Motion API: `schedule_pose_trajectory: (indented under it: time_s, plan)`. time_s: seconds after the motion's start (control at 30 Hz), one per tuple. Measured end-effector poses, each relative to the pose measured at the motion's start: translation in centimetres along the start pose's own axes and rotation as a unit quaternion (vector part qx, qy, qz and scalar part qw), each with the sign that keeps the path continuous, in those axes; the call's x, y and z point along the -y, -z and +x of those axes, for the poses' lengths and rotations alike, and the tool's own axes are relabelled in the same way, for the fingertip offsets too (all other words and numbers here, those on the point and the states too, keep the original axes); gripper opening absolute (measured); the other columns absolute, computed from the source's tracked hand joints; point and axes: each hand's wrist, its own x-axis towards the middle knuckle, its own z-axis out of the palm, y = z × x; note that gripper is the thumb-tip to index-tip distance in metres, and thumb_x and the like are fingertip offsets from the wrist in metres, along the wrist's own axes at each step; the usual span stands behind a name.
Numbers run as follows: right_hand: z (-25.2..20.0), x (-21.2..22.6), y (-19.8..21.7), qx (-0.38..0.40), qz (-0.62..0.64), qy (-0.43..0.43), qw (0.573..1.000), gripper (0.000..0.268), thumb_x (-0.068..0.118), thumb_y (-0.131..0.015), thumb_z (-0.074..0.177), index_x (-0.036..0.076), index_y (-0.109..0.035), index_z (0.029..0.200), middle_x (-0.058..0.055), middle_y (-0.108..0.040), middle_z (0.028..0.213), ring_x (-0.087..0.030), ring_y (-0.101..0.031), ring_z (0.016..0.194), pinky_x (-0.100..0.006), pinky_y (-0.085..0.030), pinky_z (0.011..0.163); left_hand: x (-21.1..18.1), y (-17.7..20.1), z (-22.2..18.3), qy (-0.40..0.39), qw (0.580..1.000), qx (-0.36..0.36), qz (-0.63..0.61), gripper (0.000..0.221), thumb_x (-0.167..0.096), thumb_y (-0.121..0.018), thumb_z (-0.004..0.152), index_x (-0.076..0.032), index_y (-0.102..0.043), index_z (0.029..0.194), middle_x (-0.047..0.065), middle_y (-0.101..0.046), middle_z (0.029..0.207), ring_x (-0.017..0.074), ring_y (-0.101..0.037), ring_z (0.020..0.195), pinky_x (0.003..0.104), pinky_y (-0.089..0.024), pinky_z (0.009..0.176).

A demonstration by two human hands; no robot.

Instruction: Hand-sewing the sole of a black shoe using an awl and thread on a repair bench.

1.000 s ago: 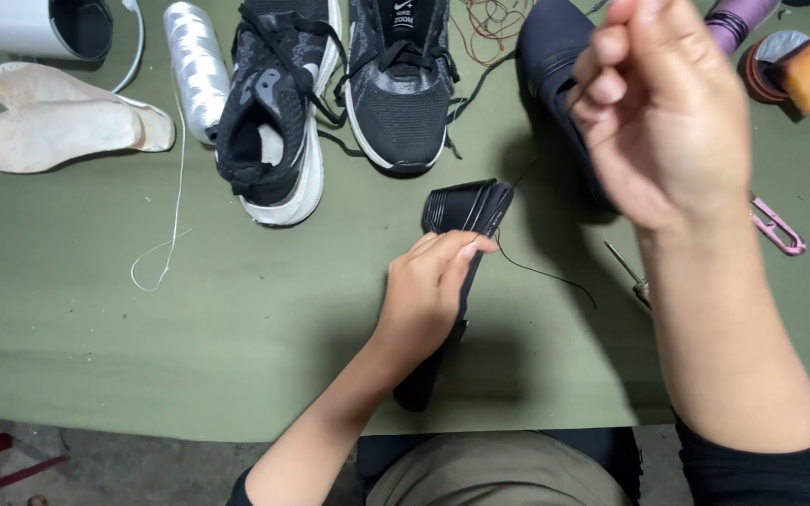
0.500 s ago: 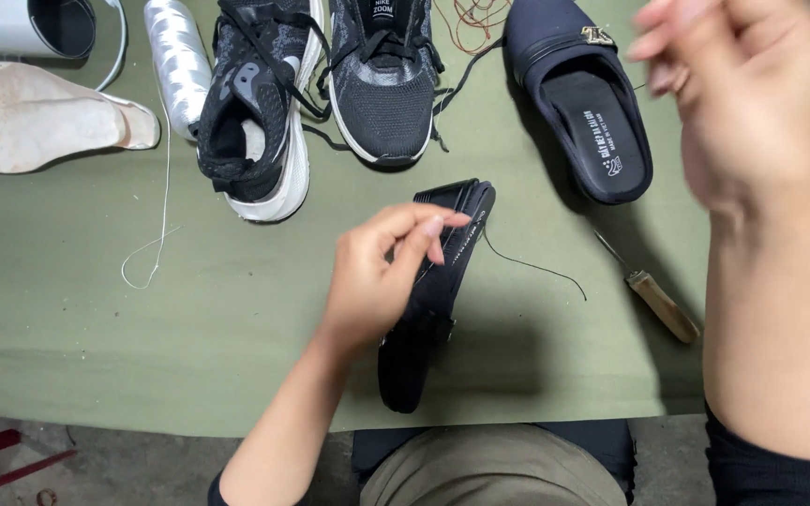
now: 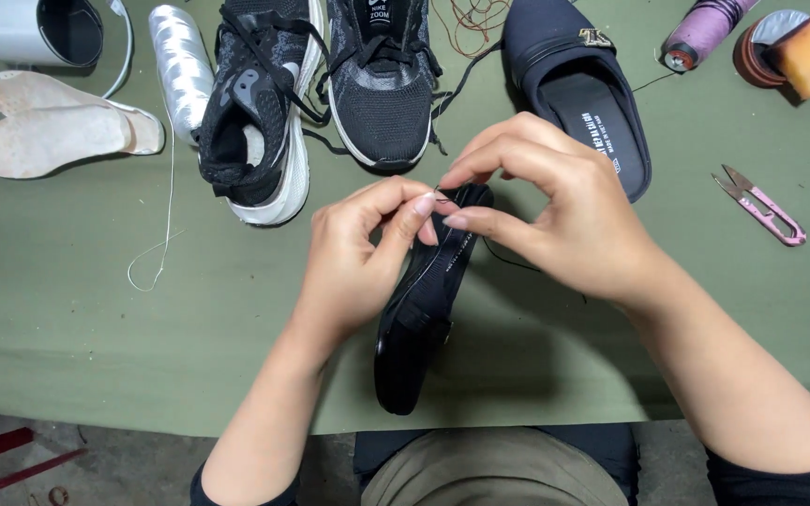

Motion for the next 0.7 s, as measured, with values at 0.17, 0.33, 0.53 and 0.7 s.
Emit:
schedule_pose_trajectory:
  time_s: [0.17, 0.33, 0.53, 0.7]
  plan:
    - [-0.2, -0.7, -1.4, -0.072, -0.135, 0.119, 0.981, 0.006, 0.008, -0.068, 0.107, 0.005, -0.069, 0.102, -0.006, -0.068, 0.102, -0.025, -0.059, 0.091, -0.036, -0.038, 0.084, 0.4, -0.7, 0.3, 0.062, 0.995, 0.014, -0.079, 0.035, -0.028, -0.048, 0.107, -0.01, -0.069, 0.085, -0.004, -0.068, 0.073, 0.005, -0.056, 0.066, 0.02, -0.049, 0.069]
    - [-0.5, -1.5, -1.9, -0.117, -0.019, -0.002, 0.993, 0.013, 0.006, -0.068, 0.106, 0.001, -0.065, 0.094, -0.01, -0.068, 0.094, -0.022, -0.064, 0.09, -0.033, -0.049, 0.083, 1.4, -1.6, 0.4, 0.119, 0.971, 0.022, -0.206, 0.02, -0.019, -0.063, 0.101, -0.006, -0.073, 0.111, 0.0, -0.067, 0.075, 0.0043, -0.06, 0.072, 0.02, -0.051, 0.07]
    - [-1.2, -3.5, -1.9, -0.174, 0.202, -0.161, 0.95, 0.006, 0.009, -0.069, 0.105, 0.004, -0.065, 0.105, -0.005, -0.067, 0.102, -0.01, -0.063, 0.096, -0.022, -0.053, 0.089, 0.6, -1.5, 0.8, 0.121, 0.986, -0.007, -0.112, 0.023, -0.025, -0.062, 0.1, -0.011, -0.079, 0.102, -0.003, -0.068, 0.07, 0.0033, -0.062, 0.067, 0.018, -0.054, 0.07]
    - [-1.5, -4.6, -1.3, -0.187, 0.282, -0.191, 0.922, 0.014, 0.021, -0.064, 0.106, 0.008, -0.062, 0.1, -0.005, -0.066, 0.098, -0.011, -0.06, 0.09, -0.022, -0.05, 0.087, 0.7, -1.5, 0.7, 0.115, 0.987, -0.018, -0.107, 0.021, -0.022, -0.062, 0.1, -0.008, -0.078, 0.098, -0.002, -0.068, 0.07, 0.0035, -0.061, 0.066, 0.018, -0.052, 0.067]
